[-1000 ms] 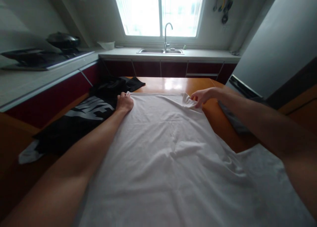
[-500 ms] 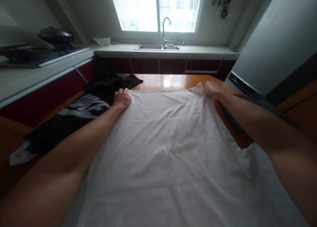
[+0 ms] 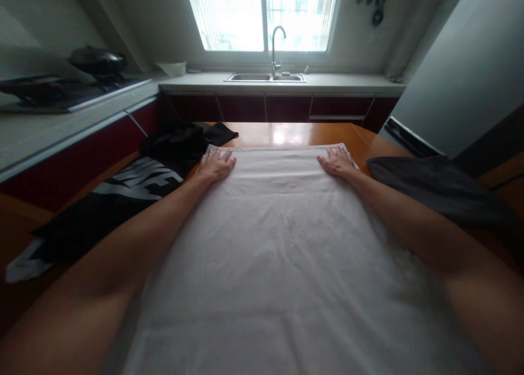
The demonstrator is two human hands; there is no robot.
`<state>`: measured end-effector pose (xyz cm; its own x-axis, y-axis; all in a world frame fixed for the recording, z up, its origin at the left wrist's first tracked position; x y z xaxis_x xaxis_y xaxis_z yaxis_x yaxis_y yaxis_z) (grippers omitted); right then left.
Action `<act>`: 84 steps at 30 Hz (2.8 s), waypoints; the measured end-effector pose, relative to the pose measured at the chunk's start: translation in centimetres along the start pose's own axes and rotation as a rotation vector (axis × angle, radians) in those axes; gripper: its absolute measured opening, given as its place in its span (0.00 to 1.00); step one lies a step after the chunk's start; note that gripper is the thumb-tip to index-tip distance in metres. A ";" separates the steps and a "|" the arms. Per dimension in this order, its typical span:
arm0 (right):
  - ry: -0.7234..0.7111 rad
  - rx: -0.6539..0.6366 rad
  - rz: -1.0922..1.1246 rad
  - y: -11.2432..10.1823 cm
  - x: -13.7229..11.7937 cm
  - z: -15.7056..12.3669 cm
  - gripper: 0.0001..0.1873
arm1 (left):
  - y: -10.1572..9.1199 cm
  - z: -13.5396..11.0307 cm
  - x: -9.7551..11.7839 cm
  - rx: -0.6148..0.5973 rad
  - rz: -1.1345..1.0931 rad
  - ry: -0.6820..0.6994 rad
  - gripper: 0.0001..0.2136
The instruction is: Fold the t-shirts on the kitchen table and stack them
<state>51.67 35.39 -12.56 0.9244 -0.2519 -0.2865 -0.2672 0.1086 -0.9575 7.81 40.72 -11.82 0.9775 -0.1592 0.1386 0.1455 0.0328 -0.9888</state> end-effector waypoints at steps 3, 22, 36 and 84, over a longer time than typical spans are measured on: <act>0.009 0.012 -0.021 0.0 0.4 1.7 0.44 | 0.0 2.2 -0.1 -0.022 0.006 0.007 0.34; -0.494 0.025 0.005 -2.4 -5.5 -15.9 0.32 | -4.6 -16.9 11.8 -0.090 0.025 0.714 0.29; -0.649 -0.200 0.058 -4.2 2.8 -42.4 0.35 | -4.3 -42.6 7.6 -0.194 0.027 0.675 0.28; -0.337 -0.001 -0.015 -5.4 0.6 -39.7 0.33 | -5.4 -37.6 12.3 -0.059 -0.015 0.511 0.28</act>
<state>42.89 -3.52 -8.88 0.9663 0.0789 -0.2451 -0.2527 0.1065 -0.9617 13.33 1.51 -6.86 0.7736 -0.6216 0.1230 0.1360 -0.0267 -0.9903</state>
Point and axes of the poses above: each hand's wrist, its own z-axis towards the middle knuckle, its own y-axis out of the palm, x = y × z, the point moved 3 cm from there along z, towards the middle knuckle, and after that the axes turned 4 degrees about y, right-handed, at the moved point
